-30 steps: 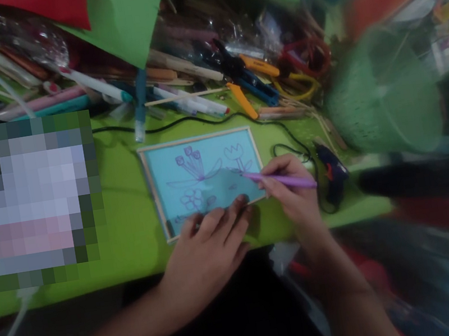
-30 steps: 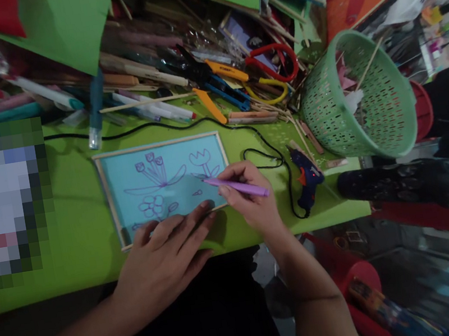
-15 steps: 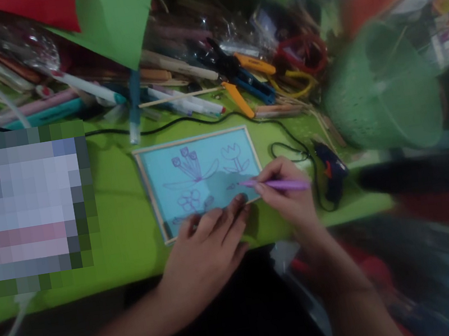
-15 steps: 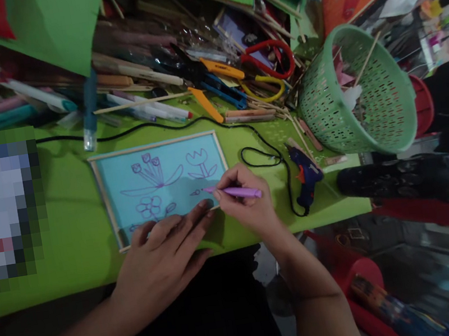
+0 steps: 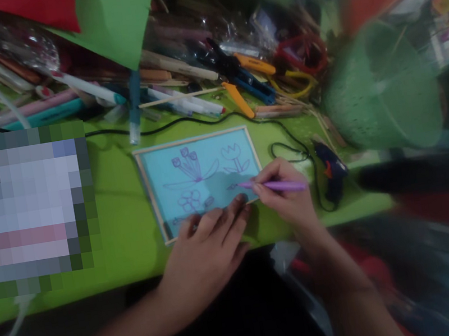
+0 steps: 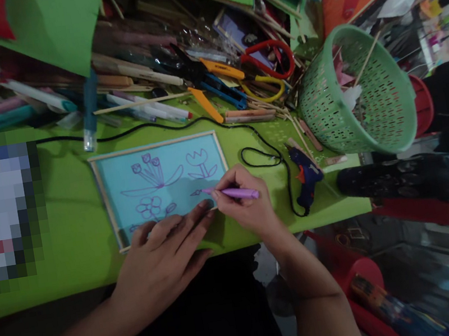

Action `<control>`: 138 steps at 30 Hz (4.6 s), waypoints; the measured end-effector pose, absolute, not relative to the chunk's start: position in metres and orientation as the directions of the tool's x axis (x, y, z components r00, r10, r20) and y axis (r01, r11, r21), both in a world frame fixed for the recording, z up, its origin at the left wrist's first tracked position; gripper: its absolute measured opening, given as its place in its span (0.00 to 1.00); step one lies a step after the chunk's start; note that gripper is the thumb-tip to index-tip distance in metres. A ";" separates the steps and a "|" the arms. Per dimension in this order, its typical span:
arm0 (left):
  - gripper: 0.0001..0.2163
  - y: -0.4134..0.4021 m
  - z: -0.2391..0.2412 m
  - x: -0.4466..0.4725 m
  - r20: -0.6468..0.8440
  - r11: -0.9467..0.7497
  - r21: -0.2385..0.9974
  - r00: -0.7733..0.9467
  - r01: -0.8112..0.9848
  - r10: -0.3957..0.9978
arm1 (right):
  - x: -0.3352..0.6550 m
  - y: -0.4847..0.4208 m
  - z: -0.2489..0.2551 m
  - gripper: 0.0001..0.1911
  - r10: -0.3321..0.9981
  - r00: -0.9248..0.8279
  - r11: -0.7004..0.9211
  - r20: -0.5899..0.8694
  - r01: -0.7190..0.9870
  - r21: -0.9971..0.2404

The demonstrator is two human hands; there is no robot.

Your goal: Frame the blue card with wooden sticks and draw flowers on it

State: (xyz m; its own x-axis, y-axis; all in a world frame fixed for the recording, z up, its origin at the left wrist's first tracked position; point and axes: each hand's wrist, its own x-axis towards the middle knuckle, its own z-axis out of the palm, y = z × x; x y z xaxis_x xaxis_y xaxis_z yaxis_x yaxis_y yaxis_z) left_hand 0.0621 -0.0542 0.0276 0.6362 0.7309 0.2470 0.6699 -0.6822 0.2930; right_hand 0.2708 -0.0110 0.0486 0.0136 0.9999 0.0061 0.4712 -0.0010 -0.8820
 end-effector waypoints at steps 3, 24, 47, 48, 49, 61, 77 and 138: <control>0.20 -0.054 0.027 0.062 0.240 -0.680 0.299 0.637 0.670 0.733 | 0.271 -0.011 0.049 0.06 1.000 0.005 0.013 0.017 0.464 -0.886; 0.20 -0.055 0.028 0.062 0.226 -0.676 0.290 0.638 0.677 0.736 | 0.272 -0.011 0.048 0.05 1.000 -0.008 0.021 0.020 0.483 -0.875; 0.19 -0.052 0.030 0.063 0.254 -0.675 0.315 0.626 0.667 0.737 | 0.271 -0.011 0.048 0.06 0.998 -0.020 0.067 0.065 0.508 -0.859; 0.19 -0.052 0.030 0.063 0.253 -0.674 0.316 0.626 0.668 0.738 | 0.271 -0.011 0.048 0.06 0.997 -0.024 0.072 0.069 0.507 -0.859; 0.19 -0.052 0.030 0.063 0.251 -0.674 0.314 0.626 0.669 0.738 | 0.271 -0.011 0.047 0.06 0.997 -0.026 0.076 0.073 0.506 -0.859; 0.19 -0.054 0.028 0.062 0.254 -0.676 0.308 0.627 0.670 0.737 | 0.269 -0.012 0.049 0.06 0.993 -0.018 0.107 0.116 0.548 -0.830; 0.18 -0.055 0.026 0.062 0.265 -0.665 0.331 0.611 0.669 0.746 | 0.272 -0.013 0.048 0.07 0.984 0.055 0.105 0.171 0.593 -0.798; 0.20 -0.054 0.027 0.062 0.247 -0.676 0.314 0.631 0.666 0.736 | 0.269 -0.011 0.054 0.08 0.999 0.024 0.024 0.042 0.501 -0.865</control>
State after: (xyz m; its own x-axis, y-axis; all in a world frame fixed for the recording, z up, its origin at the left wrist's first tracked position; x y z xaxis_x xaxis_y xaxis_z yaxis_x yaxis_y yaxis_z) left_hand 0.0622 -0.0541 0.0271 0.6305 0.7359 0.2468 0.6663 -0.6762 0.3143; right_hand 0.2686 -0.0110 0.0536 0.0242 0.9988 0.0415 0.5009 0.0238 -0.8652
